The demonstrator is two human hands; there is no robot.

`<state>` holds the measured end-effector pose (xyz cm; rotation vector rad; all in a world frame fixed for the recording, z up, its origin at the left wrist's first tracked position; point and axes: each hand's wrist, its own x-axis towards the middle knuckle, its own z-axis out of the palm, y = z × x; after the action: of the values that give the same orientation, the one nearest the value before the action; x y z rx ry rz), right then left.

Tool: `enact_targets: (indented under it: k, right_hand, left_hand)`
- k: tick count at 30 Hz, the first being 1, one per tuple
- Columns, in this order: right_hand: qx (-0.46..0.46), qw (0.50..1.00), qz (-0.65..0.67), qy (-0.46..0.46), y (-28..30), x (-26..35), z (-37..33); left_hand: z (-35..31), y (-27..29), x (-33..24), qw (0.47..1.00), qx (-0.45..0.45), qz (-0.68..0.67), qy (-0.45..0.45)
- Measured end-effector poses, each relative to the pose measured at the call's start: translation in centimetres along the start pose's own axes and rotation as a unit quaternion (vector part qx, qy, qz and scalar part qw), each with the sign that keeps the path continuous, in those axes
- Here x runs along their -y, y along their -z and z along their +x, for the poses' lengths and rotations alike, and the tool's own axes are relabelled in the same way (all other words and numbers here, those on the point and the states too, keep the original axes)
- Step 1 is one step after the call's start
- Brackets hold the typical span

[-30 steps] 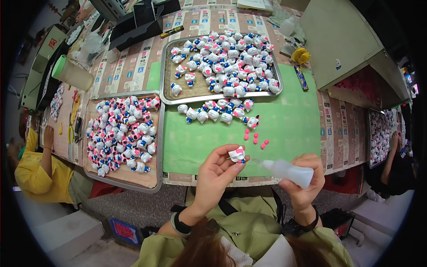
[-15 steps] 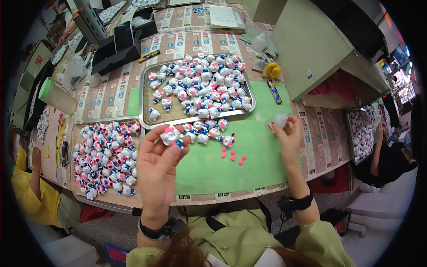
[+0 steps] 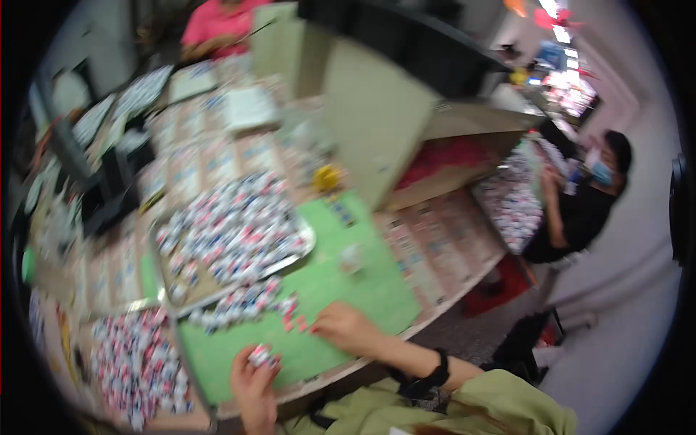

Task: The recorder applies glue to small toy components (pink bows) and attaches them to toy heads (white cats).

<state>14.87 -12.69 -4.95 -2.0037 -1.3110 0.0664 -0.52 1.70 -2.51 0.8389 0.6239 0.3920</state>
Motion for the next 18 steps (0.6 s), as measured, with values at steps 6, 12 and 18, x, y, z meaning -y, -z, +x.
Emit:
enact_targets:
  k: [6, 12, 18]
  right_hand:
    - [-0.049, 0.998, -0.048, 0.017, -0.3, 0.4, -0.6]
    - [-0.13, 0.983, 0.093, -0.093, 0.8, 2.3, -2.5]
    - [-0.077, 0.938, 0.262, -0.215, 0.3, 4.0, -1.2]
  left_hand:
    - [-0.6, -0.8, -0.4, 0.998, 0.038, 0.047, 0.031]
    - [1.0, 1.9, 0.1, 0.987, 0.088, 0.116, 0.065]
    - [-0.7, -0.1, -0.2, 0.984, 0.116, 0.094, 0.095]
